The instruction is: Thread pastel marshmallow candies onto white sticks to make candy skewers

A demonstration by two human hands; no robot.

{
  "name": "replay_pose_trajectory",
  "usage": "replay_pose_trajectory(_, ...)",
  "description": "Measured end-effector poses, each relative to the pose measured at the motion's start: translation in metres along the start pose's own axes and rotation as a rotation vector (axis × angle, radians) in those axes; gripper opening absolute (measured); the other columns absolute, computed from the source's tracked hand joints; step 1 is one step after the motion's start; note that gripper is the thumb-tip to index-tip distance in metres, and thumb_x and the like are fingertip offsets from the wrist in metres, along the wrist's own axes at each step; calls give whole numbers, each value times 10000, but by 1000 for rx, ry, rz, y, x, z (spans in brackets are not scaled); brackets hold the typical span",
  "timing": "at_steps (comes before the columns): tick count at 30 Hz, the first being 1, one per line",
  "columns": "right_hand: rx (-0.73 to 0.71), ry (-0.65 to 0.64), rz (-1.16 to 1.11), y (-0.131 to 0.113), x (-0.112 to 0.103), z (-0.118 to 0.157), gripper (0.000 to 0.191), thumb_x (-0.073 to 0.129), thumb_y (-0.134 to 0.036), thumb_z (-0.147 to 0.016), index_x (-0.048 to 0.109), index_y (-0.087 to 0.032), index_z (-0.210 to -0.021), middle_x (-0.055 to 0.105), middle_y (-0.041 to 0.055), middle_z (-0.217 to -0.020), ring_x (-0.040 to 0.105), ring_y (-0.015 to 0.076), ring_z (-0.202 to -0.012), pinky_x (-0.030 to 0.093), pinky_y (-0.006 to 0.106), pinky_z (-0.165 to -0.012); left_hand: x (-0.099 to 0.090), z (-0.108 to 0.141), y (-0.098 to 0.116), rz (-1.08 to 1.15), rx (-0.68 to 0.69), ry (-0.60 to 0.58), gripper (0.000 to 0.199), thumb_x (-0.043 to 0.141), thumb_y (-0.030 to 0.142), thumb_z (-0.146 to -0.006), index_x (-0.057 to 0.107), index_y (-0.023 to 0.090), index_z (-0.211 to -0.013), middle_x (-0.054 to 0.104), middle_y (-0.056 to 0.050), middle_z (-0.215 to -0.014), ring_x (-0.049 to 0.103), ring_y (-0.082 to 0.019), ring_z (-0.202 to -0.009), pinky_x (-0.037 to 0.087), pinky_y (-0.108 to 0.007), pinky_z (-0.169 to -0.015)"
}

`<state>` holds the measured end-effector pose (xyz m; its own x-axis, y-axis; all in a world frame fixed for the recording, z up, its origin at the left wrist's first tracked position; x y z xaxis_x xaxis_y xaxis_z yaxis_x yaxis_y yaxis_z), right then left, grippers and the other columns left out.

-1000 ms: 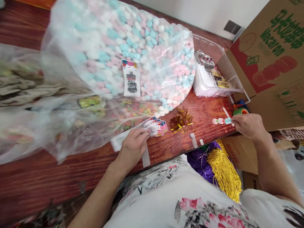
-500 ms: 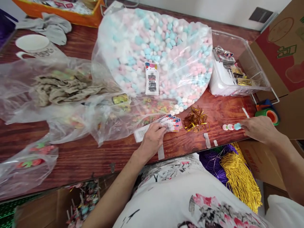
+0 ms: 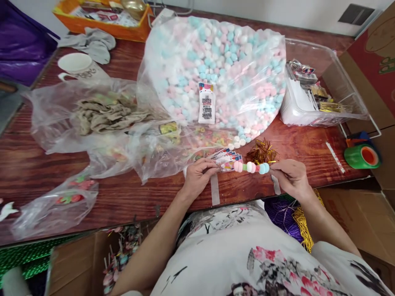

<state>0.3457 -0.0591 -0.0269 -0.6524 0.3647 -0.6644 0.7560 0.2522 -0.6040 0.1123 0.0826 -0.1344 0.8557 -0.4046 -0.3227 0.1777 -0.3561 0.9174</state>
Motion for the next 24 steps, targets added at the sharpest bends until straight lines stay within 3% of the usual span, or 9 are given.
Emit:
replay_pose_trajectory(4, -35, -40, 141, 5, 24, 2, 100, 600, -150, -877, 682, -206, -862, 621, -13, -628, 541, 122, -561, 399, 275, -598, 1, 2, 1, 35, -2, -15, 69, 738, 264, -792, 777, 207, -789, 729, -56, -855, 694, -184, -846, 540, -327, -805)
replay_pose_trajectory(15, -368, -202, 605, -22, 30, 9, 142, 559, -104, -836, 670, -185, -871, 614, -3, -646, 442, 133, -600, 247, 316, -613, 6, 4, 6, 43, 100, -34, 80, 744, 270, -804, 767, 204, -764, 717, -49, -826, 694, -181, -831, 544, -315, -775)
replay_pose_trajectory(20, -484, -189, 622, -35, 43, 8, 152, 550, -93, -832, 665, -178, -882, 619, 3, -648, 438, 141, -625, 244, 326, -623, 12, 9, 16, 2, 196, -54, 62, 726, 254, -826, 763, 208, -807, 709, -50, -840, 685, -166, -818, 553, -304, -762)
replay_pose_trajectory(24, -478, -127, 562, -40, 42, 4, 167, 545, -81, -834, 662, -188, -886, 620, -5, -643, 446, 134, -620, 257, 320, -623, 11, 12, 25, -59, 248, -63, 63, 705, 244, -845, 746, 198, -829, 701, -56, -856, 684, -172, -845, 555, -312, -775)
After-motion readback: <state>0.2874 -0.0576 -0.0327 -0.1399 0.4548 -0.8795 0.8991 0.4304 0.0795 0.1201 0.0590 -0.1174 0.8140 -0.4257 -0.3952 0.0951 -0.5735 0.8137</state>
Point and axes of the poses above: each hand's wrist, its own z-axis away from the middle knuckle, its own x-axis out of the palm, y = z × x, the point moved 10 cm from there along -z, towards the middle knuckle
